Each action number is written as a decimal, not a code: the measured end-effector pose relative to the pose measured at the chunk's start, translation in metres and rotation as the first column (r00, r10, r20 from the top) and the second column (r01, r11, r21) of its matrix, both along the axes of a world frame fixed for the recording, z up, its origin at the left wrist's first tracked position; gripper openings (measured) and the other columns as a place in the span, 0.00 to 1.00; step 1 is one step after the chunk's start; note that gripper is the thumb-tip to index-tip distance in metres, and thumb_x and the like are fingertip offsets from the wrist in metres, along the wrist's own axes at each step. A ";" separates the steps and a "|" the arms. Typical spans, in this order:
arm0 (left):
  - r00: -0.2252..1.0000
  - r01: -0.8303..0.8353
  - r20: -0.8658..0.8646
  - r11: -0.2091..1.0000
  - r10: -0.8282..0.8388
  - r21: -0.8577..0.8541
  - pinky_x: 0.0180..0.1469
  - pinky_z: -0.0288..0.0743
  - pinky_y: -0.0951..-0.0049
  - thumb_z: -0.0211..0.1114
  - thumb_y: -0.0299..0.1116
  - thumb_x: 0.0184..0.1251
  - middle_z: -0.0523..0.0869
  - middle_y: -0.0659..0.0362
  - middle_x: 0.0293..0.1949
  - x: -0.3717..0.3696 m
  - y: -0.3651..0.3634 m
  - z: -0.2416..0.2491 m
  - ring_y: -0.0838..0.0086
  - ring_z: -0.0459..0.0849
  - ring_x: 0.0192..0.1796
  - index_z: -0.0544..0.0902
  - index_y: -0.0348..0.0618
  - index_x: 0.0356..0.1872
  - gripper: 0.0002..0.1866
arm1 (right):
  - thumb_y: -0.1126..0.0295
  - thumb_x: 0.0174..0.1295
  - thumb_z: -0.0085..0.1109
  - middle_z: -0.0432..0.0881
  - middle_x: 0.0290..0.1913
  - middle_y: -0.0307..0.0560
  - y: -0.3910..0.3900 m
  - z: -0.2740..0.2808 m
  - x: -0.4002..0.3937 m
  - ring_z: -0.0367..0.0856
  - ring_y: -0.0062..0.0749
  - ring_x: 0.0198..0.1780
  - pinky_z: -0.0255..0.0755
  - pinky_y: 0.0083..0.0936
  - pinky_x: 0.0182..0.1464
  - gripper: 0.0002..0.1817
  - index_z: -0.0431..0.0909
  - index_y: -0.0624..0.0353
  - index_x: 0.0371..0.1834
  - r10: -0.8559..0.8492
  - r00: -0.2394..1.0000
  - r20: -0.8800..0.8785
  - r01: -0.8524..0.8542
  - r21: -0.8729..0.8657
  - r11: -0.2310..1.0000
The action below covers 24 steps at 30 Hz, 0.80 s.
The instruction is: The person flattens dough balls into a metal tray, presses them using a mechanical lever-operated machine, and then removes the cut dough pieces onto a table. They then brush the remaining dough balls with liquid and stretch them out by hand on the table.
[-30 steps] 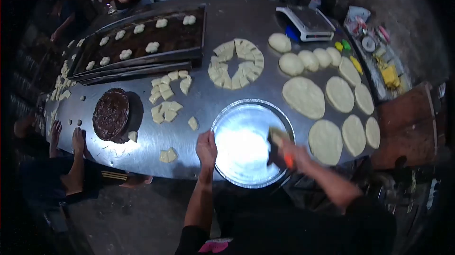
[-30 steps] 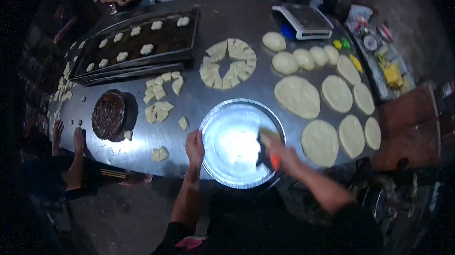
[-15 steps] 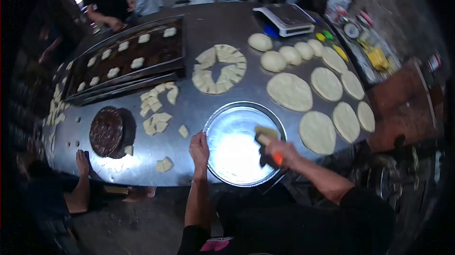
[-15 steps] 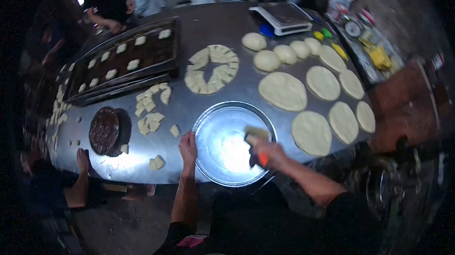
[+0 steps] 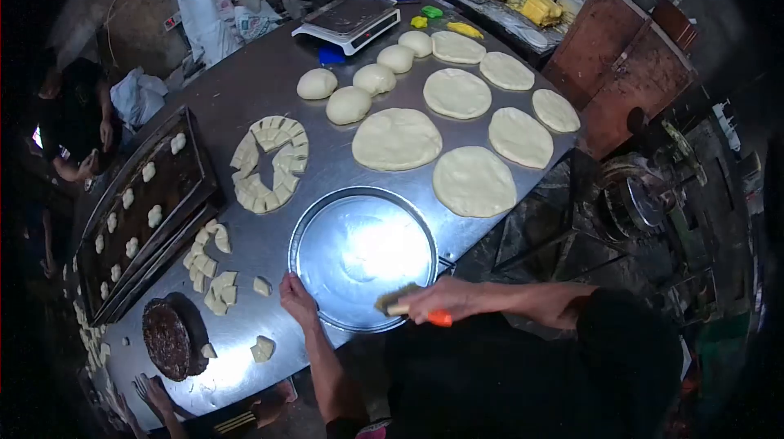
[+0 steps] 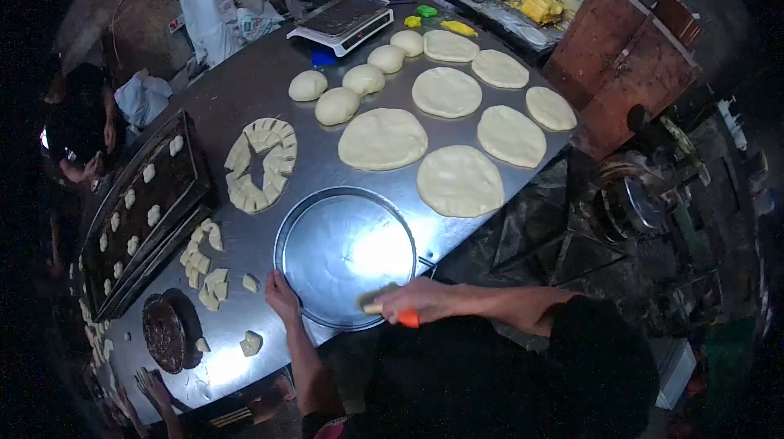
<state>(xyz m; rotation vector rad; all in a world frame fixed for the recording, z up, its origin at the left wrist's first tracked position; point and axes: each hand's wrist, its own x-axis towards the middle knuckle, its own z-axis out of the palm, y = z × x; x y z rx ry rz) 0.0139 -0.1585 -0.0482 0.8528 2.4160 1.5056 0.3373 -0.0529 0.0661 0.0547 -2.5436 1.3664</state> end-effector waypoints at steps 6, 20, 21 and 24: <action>0.997 -0.022 -0.075 0.998 0.018 -0.059 0.46 0.75 0.65 0.56 0.35 0.73 0.86 0.44 0.39 0.000 -0.004 0.025 0.62 0.83 0.40 0.82 0.29 0.47 0.16 | 0.71 0.61 0.63 0.86 0.43 0.47 0.136 0.048 0.056 0.83 0.34 0.53 0.73 0.30 0.59 0.05 0.83 0.61 0.36 -0.698 0.699 -0.154 0.691 -0.104 0.715; 0.932 -0.205 -0.340 0.958 0.128 -0.202 0.52 0.74 0.66 0.58 0.33 0.72 0.83 0.45 0.50 0.015 0.041 0.057 0.60 0.81 0.51 0.78 0.32 0.57 0.18 | 0.75 0.49 0.66 0.74 0.64 0.49 0.190 0.006 0.151 0.74 0.47 0.65 0.74 0.34 0.61 0.11 0.76 0.56 0.35 -0.480 0.876 -0.051 0.477 0.240 0.845; 0.924 -0.163 -0.370 0.973 0.092 -0.165 0.53 0.74 0.67 0.59 0.33 0.72 0.84 0.46 0.49 0.024 0.058 0.063 0.62 0.82 0.51 0.79 0.33 0.57 0.18 | 0.75 0.49 0.66 0.74 0.64 0.49 0.197 0.007 0.148 0.74 0.47 0.64 0.74 0.34 0.61 0.11 0.76 0.56 0.34 -0.538 0.840 -0.071 0.531 0.309 0.789; 0.968 0.166 -0.178 0.983 -0.179 -0.083 0.53 0.75 0.70 0.60 0.31 0.71 0.85 0.49 0.46 0.084 0.133 0.099 0.66 0.84 0.49 0.81 0.35 0.54 0.15 | 0.78 0.51 0.64 0.77 0.60 0.56 0.225 0.009 0.162 0.74 0.50 0.64 0.71 0.39 0.64 0.08 0.80 0.59 0.35 -0.502 0.861 0.088 0.477 0.203 0.855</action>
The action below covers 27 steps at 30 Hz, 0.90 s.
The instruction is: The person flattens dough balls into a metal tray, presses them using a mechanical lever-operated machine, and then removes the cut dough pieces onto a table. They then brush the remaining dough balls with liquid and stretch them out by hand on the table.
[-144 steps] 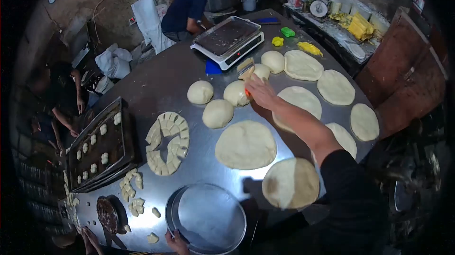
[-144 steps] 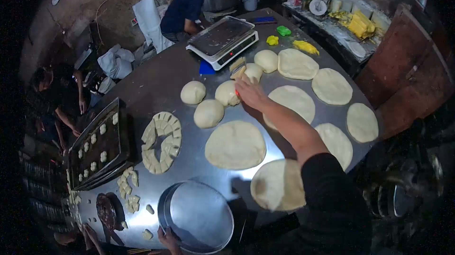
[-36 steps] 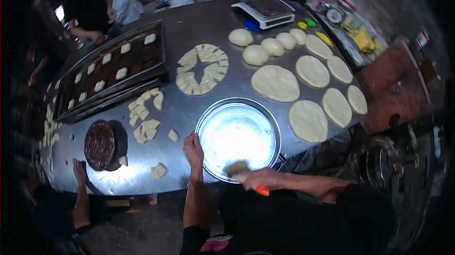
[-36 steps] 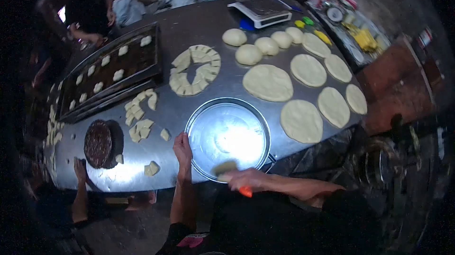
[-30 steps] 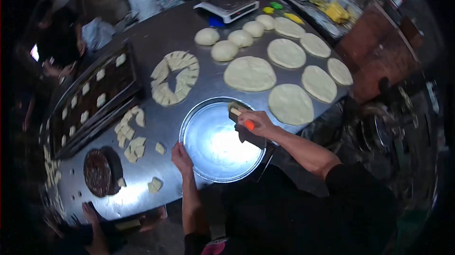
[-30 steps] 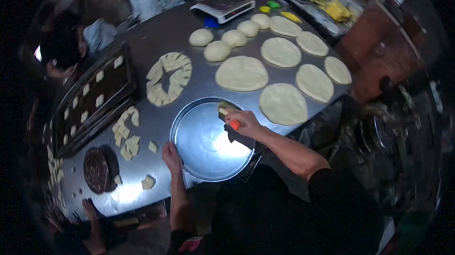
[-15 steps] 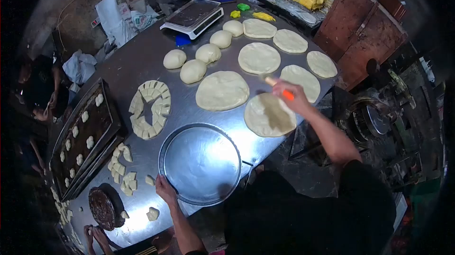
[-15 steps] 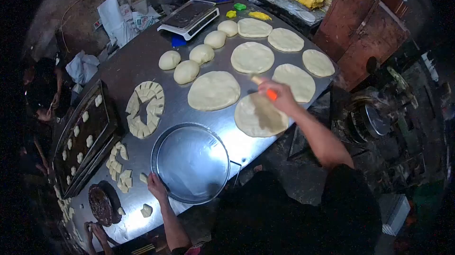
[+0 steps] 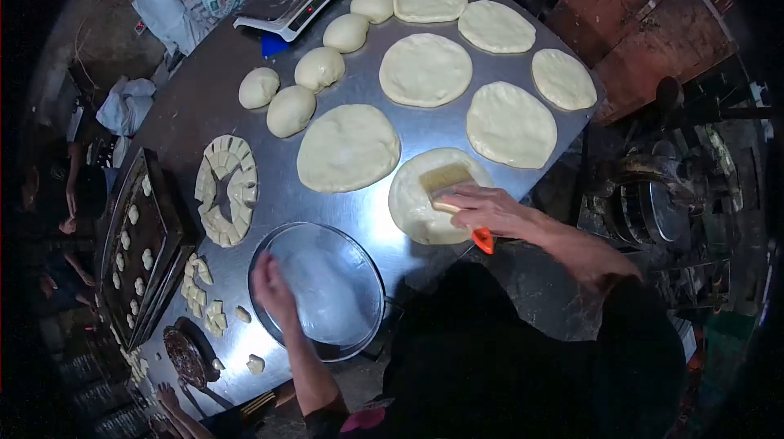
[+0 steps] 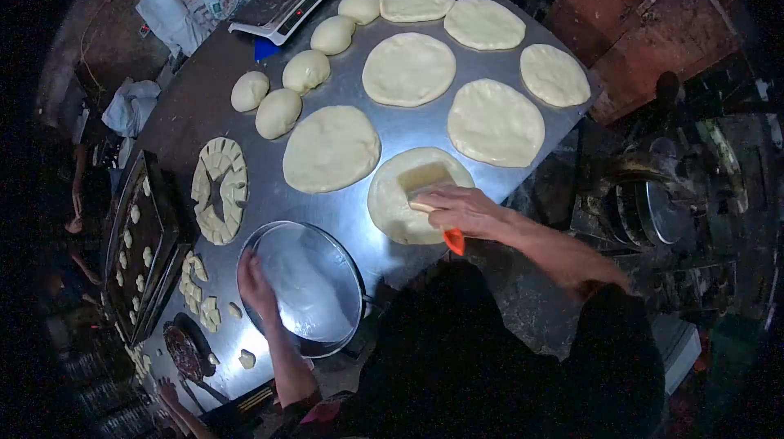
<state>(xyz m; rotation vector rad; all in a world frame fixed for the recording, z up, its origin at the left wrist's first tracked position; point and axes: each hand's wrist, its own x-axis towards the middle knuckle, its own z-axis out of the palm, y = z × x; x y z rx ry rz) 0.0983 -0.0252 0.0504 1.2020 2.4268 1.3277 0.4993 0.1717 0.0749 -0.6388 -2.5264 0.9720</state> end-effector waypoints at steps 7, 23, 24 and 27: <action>0.725 0.684 0.135 0.729 -0.675 -0.026 0.52 0.77 0.64 0.64 0.29 0.63 0.84 0.45 0.45 0.143 0.168 -0.010 0.56 0.84 0.48 0.81 0.36 0.51 0.16 | 0.74 0.53 0.66 0.74 0.64 0.49 0.138 -0.011 0.086 0.69 0.44 0.69 0.62 0.39 0.71 0.14 0.80 0.51 0.45 -0.290 0.952 0.099 0.221 0.434 0.873; 0.371 0.929 -0.241 0.356 -0.897 0.106 0.43 0.74 0.65 0.65 0.35 0.55 0.81 0.56 0.34 0.160 0.197 0.042 0.66 0.81 0.38 0.81 0.42 0.35 0.10 | 0.61 0.54 0.68 0.80 0.50 0.51 0.063 0.009 0.020 0.81 0.39 0.50 0.74 0.29 0.52 0.16 0.81 0.59 0.40 -0.030 0.999 0.010 0.032 -0.273 0.961; 0.369 0.929 -0.239 0.350 -0.898 0.117 0.43 0.74 0.65 0.65 0.35 0.55 0.81 0.56 0.34 0.158 0.200 0.032 0.66 0.81 0.38 0.81 0.42 0.35 0.10 | 0.60 0.56 0.67 0.78 0.52 0.50 0.061 -0.002 0.023 0.80 0.33 0.52 0.74 0.26 0.54 0.16 0.81 0.60 0.42 -0.075 0.970 -0.229 0.003 -0.298 0.954; 0.346 0.893 0.757 0.442 -0.554 -0.084 0.44 0.74 0.70 0.62 0.43 0.66 0.84 0.57 0.44 0.149 0.217 -0.016 0.76 0.80 0.45 0.80 0.36 0.52 0.22 | 0.57 0.59 0.66 0.79 0.50 0.48 0.042 -0.063 0.006 0.79 0.29 0.49 0.73 0.26 0.51 0.21 0.79 0.61 0.49 -0.525 0.851 0.005 0.070 -0.992 0.104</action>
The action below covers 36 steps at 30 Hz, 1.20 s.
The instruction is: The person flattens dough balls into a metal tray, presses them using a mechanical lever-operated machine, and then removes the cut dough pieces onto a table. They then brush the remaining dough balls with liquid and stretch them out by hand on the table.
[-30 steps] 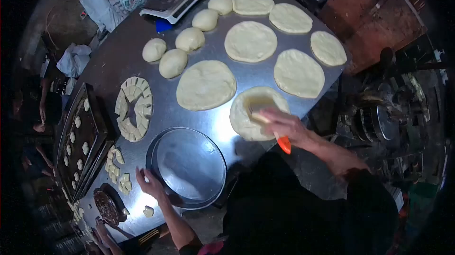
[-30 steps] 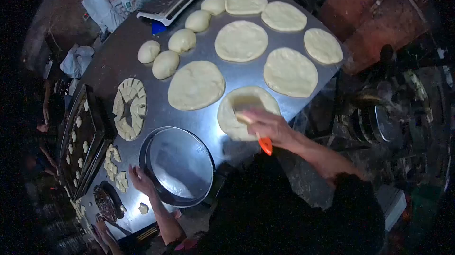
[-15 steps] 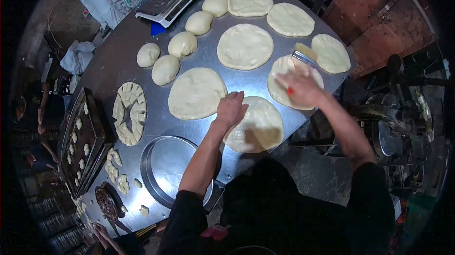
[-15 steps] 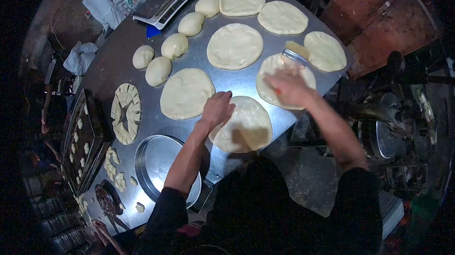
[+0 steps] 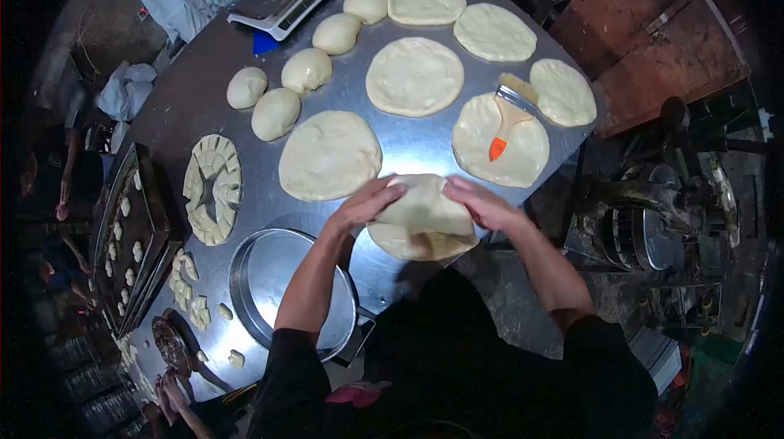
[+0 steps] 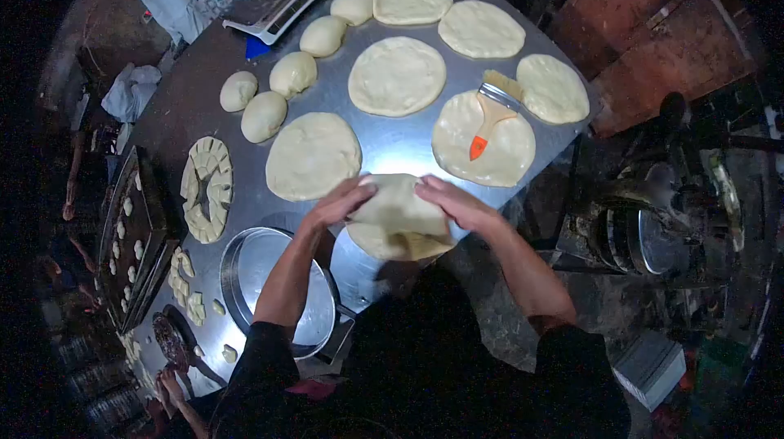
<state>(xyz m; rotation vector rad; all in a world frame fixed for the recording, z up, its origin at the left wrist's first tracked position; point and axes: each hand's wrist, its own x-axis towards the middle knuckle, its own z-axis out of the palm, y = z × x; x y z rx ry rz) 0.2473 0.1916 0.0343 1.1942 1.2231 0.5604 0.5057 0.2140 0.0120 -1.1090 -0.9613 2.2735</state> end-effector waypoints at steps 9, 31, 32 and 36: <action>0.992 -0.130 0.037 0.955 0.124 0.265 0.33 0.75 0.72 0.67 0.38 0.63 0.85 0.60 0.29 -0.045 -0.069 0.074 0.78 0.80 0.31 0.84 0.37 0.46 0.16 | 0.69 0.61 0.64 0.82 0.42 0.46 -0.065 0.118 -0.055 0.80 0.23 0.42 0.75 0.21 0.44 0.21 0.73 0.68 0.54 -0.231 0.962 0.145 0.119 0.538 0.834; 0.401 0.384 -0.851 0.781 0.339 0.492 0.75 0.47 0.53 0.53 0.50 0.69 0.61 0.40 0.71 -0.232 -0.273 -0.034 0.52 0.56 0.76 0.60 0.29 0.70 0.38 | 0.44 0.67 0.45 0.50 0.73 0.76 -0.220 -0.017 -0.359 0.43 0.68 0.76 0.38 0.63 0.73 0.40 0.55 0.62 0.74 -0.304 0.569 0.764 -0.680 0.645 0.347; 0.469 0.324 -0.824 0.805 0.319 0.496 0.75 0.47 0.50 0.53 0.52 0.70 0.53 0.37 0.74 -0.232 -0.292 -0.049 0.47 0.51 0.76 0.57 0.27 0.70 0.40 | 0.43 0.67 0.44 0.46 0.74 0.77 -0.230 -0.037 -0.351 0.37 0.67 0.77 0.30 0.62 0.74 0.41 0.53 0.62 0.75 -0.363 0.579 0.730 -0.697 0.675 0.244; 0.349 0.162 -0.811 0.822 0.470 0.546 0.73 0.49 0.46 0.57 0.51 0.68 0.58 0.30 0.70 -0.186 -0.340 -0.054 0.40 0.56 0.74 0.62 0.30 0.69 0.38 | 0.46 0.68 0.45 0.50 0.77 0.60 -0.211 -0.030 -0.314 0.40 0.53 0.79 0.30 0.58 0.75 0.37 0.56 0.58 0.75 -0.135 0.636 0.759 -0.770 0.636 -0.054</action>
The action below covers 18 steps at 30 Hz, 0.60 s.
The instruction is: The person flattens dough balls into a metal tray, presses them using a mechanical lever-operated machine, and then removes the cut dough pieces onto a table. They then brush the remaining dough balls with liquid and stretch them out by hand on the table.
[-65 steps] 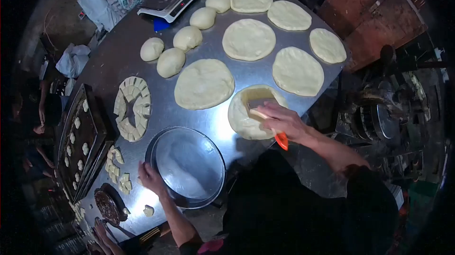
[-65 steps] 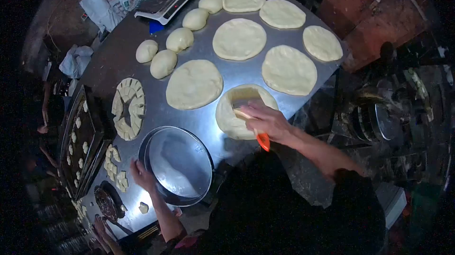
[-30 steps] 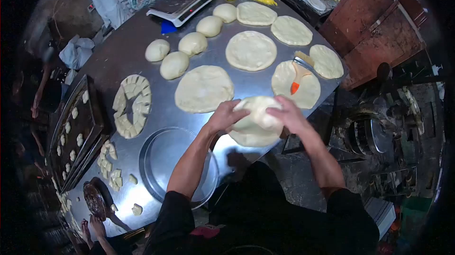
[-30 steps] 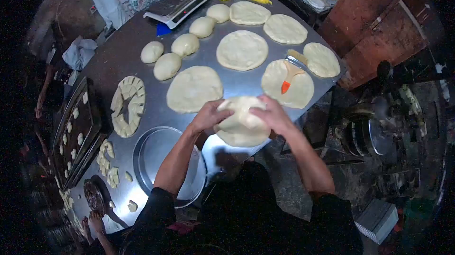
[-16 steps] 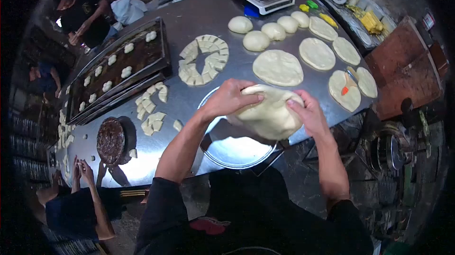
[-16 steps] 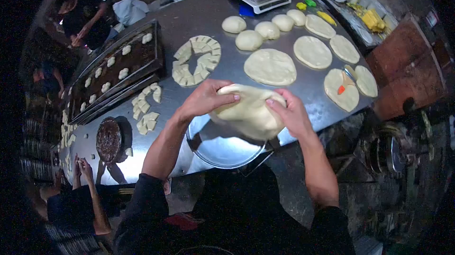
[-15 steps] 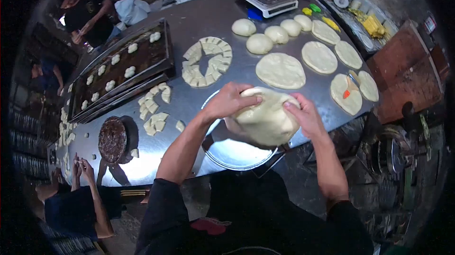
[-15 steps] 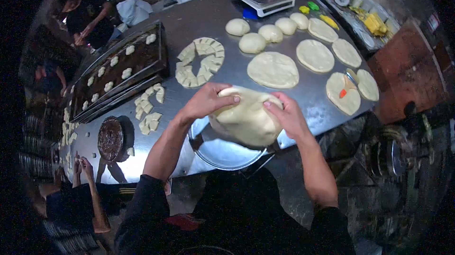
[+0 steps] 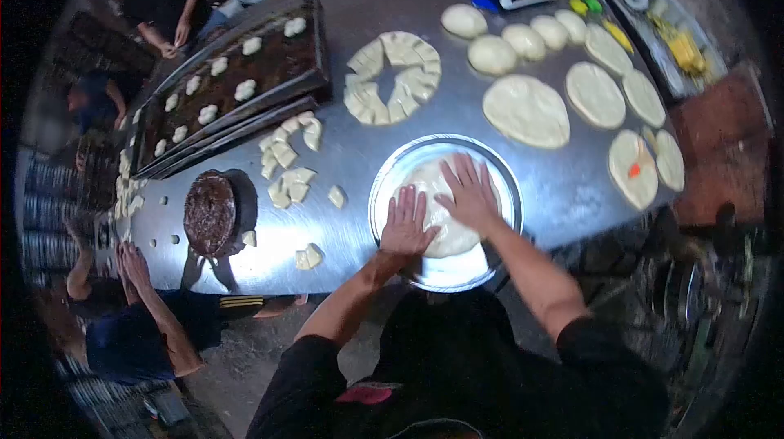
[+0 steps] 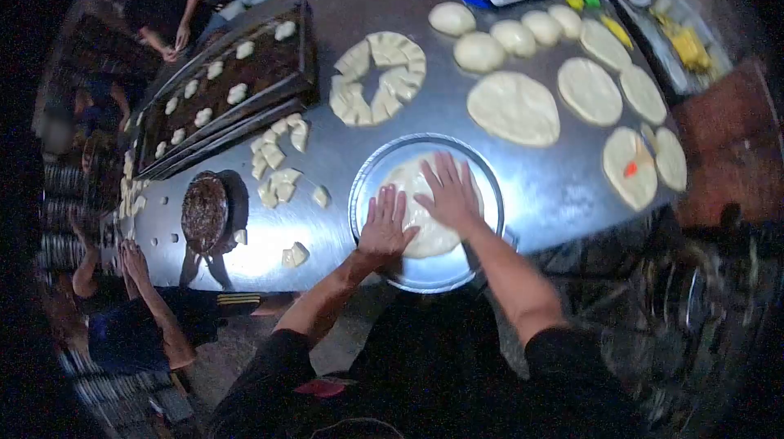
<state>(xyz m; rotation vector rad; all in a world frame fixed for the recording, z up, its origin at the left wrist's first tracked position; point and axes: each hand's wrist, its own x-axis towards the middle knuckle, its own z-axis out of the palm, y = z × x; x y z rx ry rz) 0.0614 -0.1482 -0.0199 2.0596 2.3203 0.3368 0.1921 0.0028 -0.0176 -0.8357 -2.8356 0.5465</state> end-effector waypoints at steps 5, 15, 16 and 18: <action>0.997 0.055 0.052 0.995 -0.051 -0.078 0.73 0.53 0.49 0.60 0.40 0.63 0.71 0.40 0.65 0.008 0.028 0.028 0.52 0.67 0.70 0.73 0.32 0.61 0.28 | 0.50 0.72 0.37 0.54 0.75 0.61 0.016 0.033 -0.014 0.45 0.57 0.78 0.35 0.57 0.75 0.33 0.60 0.63 0.71 -0.274 0.958 -0.082 0.240 -0.290 0.926; 0.988 0.144 0.103 0.921 -0.114 -0.362 0.73 0.50 0.45 0.55 0.47 0.69 0.59 0.32 0.70 0.039 0.018 0.024 0.46 0.57 0.74 0.58 0.32 0.72 0.38 | 0.55 0.73 0.38 0.67 0.70 0.54 0.065 0.049 0.052 0.50 0.45 0.77 0.40 0.45 0.77 0.28 0.65 0.62 0.68 -0.140 0.990 0.018 0.121 -0.623 0.773; 0.983 0.145 0.171 0.849 -0.066 -0.508 0.73 0.49 0.44 0.57 0.50 0.67 0.58 0.34 0.71 0.037 0.030 0.018 0.46 0.56 0.75 0.58 0.32 0.71 0.40 | 0.55 0.73 0.38 0.66 0.70 0.55 0.052 0.049 0.044 0.51 0.46 0.77 0.40 0.46 0.77 0.28 0.65 0.63 0.68 -0.310 0.950 -0.046 0.251 -0.477 0.842; 0.962 0.266 0.135 0.933 -0.239 -0.242 0.73 0.49 0.45 0.58 0.50 0.66 0.57 0.35 0.72 0.042 0.066 -0.005 0.46 0.55 0.75 0.60 0.33 0.71 0.39 | 0.51 0.72 0.39 0.59 0.74 0.57 0.003 0.036 0.045 0.49 0.48 0.78 0.39 0.53 0.76 0.31 0.61 0.63 0.70 -0.436 0.896 -0.086 0.412 -0.208 0.887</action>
